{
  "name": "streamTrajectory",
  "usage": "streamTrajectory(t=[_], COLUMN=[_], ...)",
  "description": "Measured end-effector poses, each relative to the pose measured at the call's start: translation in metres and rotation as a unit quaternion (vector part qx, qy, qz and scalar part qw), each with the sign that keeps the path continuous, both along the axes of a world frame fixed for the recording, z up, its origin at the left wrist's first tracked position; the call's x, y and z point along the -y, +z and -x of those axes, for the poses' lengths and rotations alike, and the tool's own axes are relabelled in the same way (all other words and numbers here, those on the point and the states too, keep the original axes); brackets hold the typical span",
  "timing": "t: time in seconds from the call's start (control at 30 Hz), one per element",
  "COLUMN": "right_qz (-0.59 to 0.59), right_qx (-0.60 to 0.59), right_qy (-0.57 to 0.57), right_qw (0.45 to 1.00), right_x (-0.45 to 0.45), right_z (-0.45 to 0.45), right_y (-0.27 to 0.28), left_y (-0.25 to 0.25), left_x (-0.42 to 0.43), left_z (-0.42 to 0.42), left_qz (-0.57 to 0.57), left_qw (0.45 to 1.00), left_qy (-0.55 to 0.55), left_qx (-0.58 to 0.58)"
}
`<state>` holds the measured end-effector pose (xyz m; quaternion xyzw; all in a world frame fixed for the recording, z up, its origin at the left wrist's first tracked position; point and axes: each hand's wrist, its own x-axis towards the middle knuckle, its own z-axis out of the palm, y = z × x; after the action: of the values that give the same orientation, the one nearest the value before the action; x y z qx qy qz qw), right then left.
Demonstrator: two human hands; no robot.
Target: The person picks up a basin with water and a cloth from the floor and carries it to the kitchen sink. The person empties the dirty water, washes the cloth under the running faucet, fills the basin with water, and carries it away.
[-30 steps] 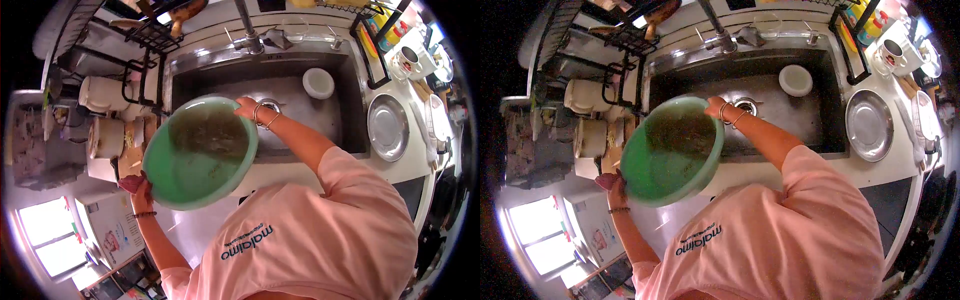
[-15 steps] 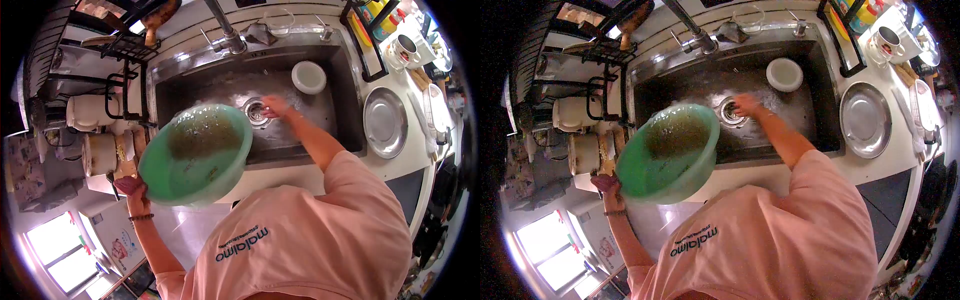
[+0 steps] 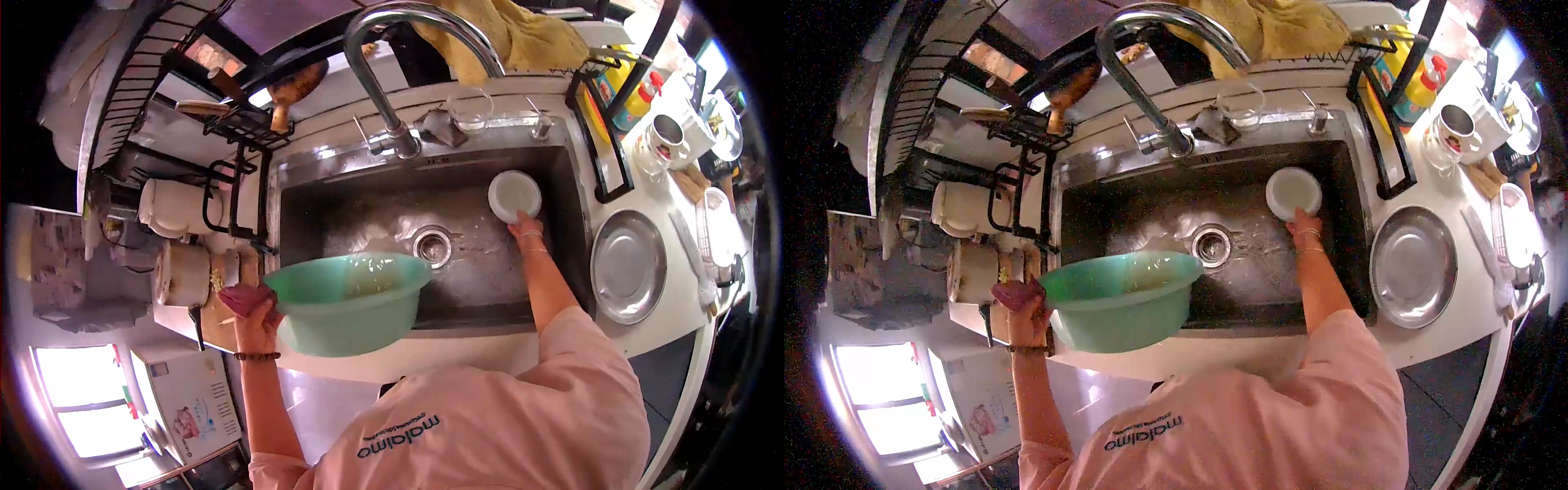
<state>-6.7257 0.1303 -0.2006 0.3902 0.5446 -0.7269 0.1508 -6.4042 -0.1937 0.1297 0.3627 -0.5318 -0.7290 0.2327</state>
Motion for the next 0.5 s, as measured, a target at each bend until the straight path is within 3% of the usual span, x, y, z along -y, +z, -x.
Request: streamTrajectory(t=[0.13, 0.2, 0.23, 0.27, 0.3, 0.33, 0.43, 0.5], right_qz=[-0.044, -0.086, -0.089, -0.292, -0.478, -0.480, -0.539, -0.548], right_qx=[0.000, -0.118, -0.116, -0.158, -0.194, -0.199, -0.207, -0.195], right_qy=[0.031, 0.133, 0.131, 0.247, 0.346, 0.342, 0.553, 0.581], right_qw=[0.999, 0.980, 0.981, 0.910, 0.784, 0.783, 0.601, 0.569], right_x=[-0.010, -0.018, -0.023, -0.026, -0.026, -0.026, -0.028, -0.023], right_z=[0.004, -0.001, -0.005, -0.007, -0.007, -0.008, -0.017, -0.023], right_y=[0.012, 0.039, 0.052, 0.066, 0.079, 0.091, 0.113, 0.125], left_y=[0.017, 0.029, 0.029, 0.030, 0.032, 0.033, 0.020, 0.020], left_x=[-0.010, -0.023, -0.021, -0.024, -0.026, -0.028, -0.022, -0.017], left_z=[0.012, 0.019, 0.017, 0.017, 0.019, 0.021, 0.017, 0.016], left_qz=[0.069, 0.124, 0.125, 0.124, 0.178, 0.231, 0.285, 0.296], left_qw=[0.995, 0.987, 0.989, 0.989, 0.977, 0.960, 0.954, 0.950], left_qy=[0.039, 0.032, -0.006, -0.008, -0.013, -0.018, -0.049, -0.062], left_qx=[0.068, 0.097, 0.083, 0.081, 0.119, 0.157, 0.081, 0.076])
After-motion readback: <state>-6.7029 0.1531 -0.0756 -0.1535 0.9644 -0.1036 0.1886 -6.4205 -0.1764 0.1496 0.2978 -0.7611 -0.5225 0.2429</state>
